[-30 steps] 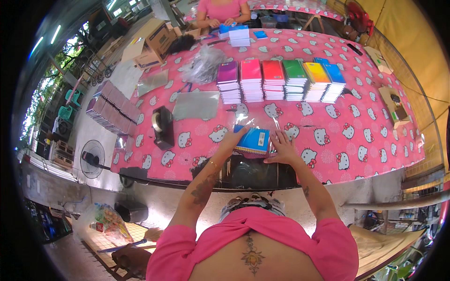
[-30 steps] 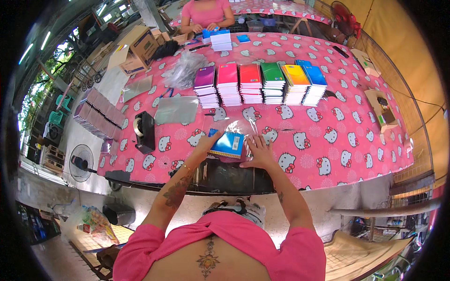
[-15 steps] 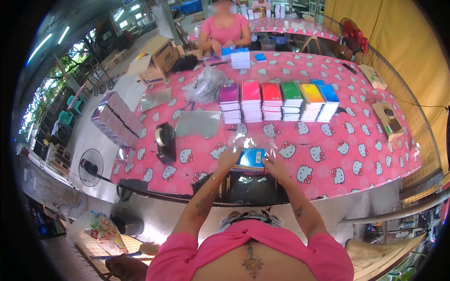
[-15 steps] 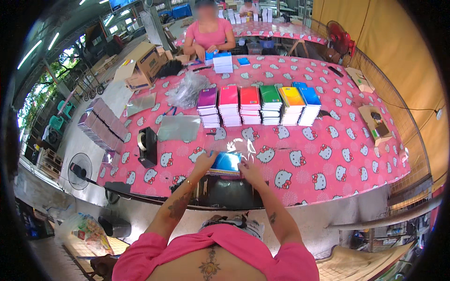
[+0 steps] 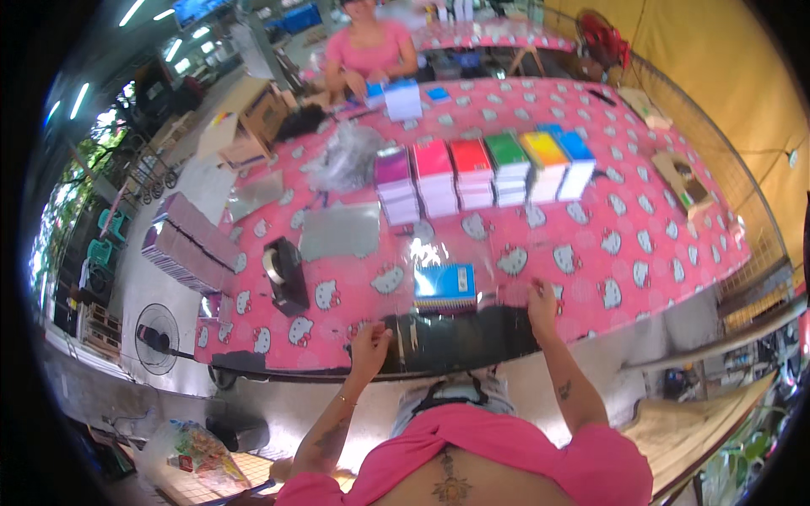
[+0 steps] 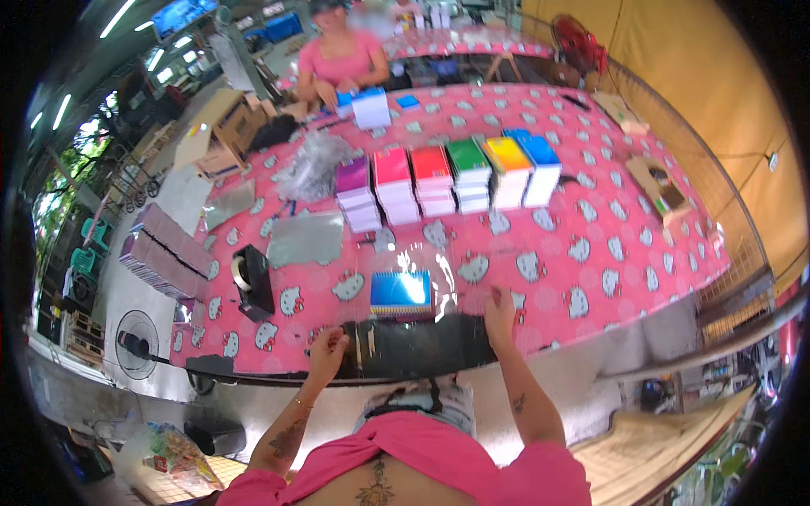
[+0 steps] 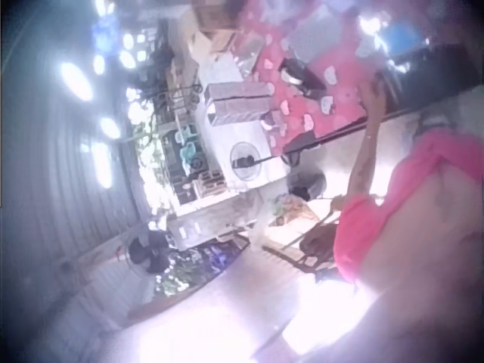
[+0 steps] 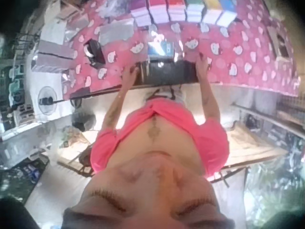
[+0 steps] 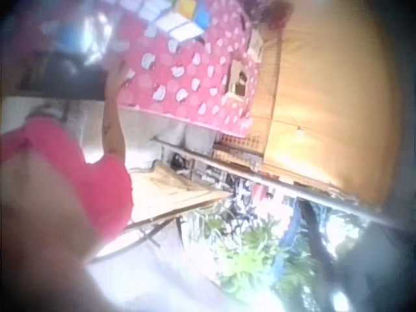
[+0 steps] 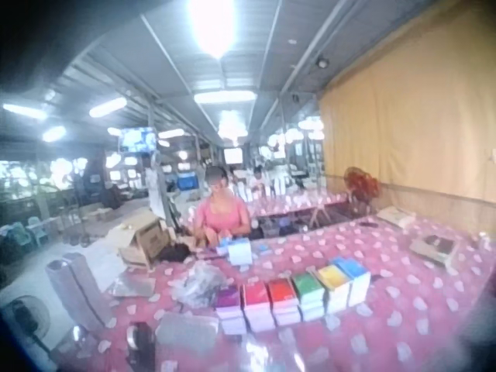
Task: The person places notebooks into plastic sleeves one by one, seals each sleeve with tape from a dispenser, and places the finished items into stacks.
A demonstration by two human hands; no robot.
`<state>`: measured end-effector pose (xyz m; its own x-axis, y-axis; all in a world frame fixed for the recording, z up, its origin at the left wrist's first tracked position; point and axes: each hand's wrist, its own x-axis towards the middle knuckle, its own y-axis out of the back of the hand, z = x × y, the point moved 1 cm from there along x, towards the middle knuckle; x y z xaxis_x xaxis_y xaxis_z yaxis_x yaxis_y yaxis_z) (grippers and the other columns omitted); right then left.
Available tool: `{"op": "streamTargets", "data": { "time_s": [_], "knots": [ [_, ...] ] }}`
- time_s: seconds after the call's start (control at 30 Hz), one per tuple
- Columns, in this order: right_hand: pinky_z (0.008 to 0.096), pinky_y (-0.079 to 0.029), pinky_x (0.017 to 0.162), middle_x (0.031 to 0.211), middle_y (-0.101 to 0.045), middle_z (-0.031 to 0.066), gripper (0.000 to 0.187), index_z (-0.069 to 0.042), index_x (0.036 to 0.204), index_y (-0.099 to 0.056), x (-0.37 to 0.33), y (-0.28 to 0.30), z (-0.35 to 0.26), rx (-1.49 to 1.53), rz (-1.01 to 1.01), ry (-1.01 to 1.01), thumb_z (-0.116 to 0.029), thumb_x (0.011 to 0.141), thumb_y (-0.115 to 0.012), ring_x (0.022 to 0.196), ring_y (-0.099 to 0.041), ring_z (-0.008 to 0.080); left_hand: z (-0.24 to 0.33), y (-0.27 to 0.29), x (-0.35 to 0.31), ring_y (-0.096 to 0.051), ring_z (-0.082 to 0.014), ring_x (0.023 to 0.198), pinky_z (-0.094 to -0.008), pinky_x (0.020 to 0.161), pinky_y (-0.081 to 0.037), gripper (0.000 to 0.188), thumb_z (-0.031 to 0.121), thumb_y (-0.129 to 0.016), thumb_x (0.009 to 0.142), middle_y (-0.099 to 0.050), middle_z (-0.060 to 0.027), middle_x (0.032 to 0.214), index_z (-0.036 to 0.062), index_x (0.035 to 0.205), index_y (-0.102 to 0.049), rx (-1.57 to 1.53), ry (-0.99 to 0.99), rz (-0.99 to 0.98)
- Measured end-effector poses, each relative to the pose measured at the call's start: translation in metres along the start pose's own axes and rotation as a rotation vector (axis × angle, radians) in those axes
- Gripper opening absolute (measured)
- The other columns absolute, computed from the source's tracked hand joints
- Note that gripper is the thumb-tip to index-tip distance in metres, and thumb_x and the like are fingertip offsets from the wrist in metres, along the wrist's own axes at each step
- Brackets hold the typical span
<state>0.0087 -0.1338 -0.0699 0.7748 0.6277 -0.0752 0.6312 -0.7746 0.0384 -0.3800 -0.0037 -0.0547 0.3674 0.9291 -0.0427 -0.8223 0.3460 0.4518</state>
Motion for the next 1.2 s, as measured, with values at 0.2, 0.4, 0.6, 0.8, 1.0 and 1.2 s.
{"op": "streamTargets", "data": {
  "time_s": [0.2,0.4,0.6,0.8,1.0,1.2],
  "knots": [
    [0.0500,-0.040,0.105,0.128,-0.059,0.0134,0.038,-0.010,0.124,-0.060,-0.091,-0.023,-0.026,-0.866,-0.455,0.727,-0.022,0.088,-0.065,0.123,-0.054,0.0316,0.017,0.002,-0.025,-0.057,-0.0393,0.102,-0.0459,0.087,-0.048,0.030,0.016,-0.067,0.088,-0.059,-0.0200,0.112,-0.0013,0.111,-0.061,0.580,-0.620,0.133],
    [0.0494,-0.032,0.112,0.141,-0.051,0.0084,0.043,-0.015,0.127,-0.059,-0.100,-0.023,-0.026,-0.949,-0.458,0.613,-0.028,0.086,-0.068,0.135,-0.044,0.0287,0.011,0.005,-0.024,-0.056,-0.0399,0.100,-0.0462,0.086,-0.047,0.029,0.015,-0.067,0.088,-0.059,-0.0195,0.112,-0.0020,0.110,-0.061,0.603,-0.558,0.090],
    [0.0490,-0.035,0.108,0.136,-0.053,0.0082,0.030,-0.015,0.110,-0.066,-0.094,-0.022,-0.037,-0.851,-0.519,0.598,-0.025,0.083,-0.074,0.132,-0.046,0.0288,0.049,0.013,-0.010,-0.057,-0.0349,0.101,-0.0438,0.085,-0.047,0.032,0.013,-0.075,0.080,-0.059,-0.0149,0.114,0.0048,0.109,-0.065,0.320,-0.626,-0.152],
    [0.0459,-0.041,0.091,0.102,-0.065,0.0075,0.010,-0.009,0.094,-0.065,-0.056,-0.049,-0.067,-0.718,-0.522,0.589,-0.012,0.085,-0.069,0.104,-0.060,0.0281,0.049,0.007,0.033,-0.059,-0.0352,0.093,-0.0434,0.081,-0.046,0.017,0.006,-0.072,0.082,-0.063,-0.0112,0.098,0.0057,0.097,-0.064,0.311,-0.670,-0.103],
    [0.0443,-0.040,0.082,0.109,-0.062,0.0082,0.024,-0.010,0.105,-0.064,-0.037,-0.096,-0.104,-0.892,0.136,0.826,-0.017,0.082,-0.072,0.093,-0.057,0.0305,0.053,-0.002,0.107,-0.060,-0.0156,0.075,-0.0316,0.070,-0.048,0.016,0.014,-0.060,0.098,-0.065,-0.0072,0.082,-0.0016,0.098,-0.064,-0.037,-0.107,-0.138],
    [0.0543,-0.031,0.109,0.139,-0.052,0.0121,0.052,-0.011,0.134,-0.057,-0.096,-0.139,-0.070,-0.967,-0.382,0.788,-0.035,0.088,-0.066,0.132,-0.044,0.0306,0.018,-0.011,0.131,-0.060,-0.0095,0.077,-0.0283,0.068,-0.049,0.023,0.020,-0.057,0.102,-0.066,-0.0038,0.085,-0.0019,0.100,-0.064,0.040,0.051,-0.291]
  ]
}}
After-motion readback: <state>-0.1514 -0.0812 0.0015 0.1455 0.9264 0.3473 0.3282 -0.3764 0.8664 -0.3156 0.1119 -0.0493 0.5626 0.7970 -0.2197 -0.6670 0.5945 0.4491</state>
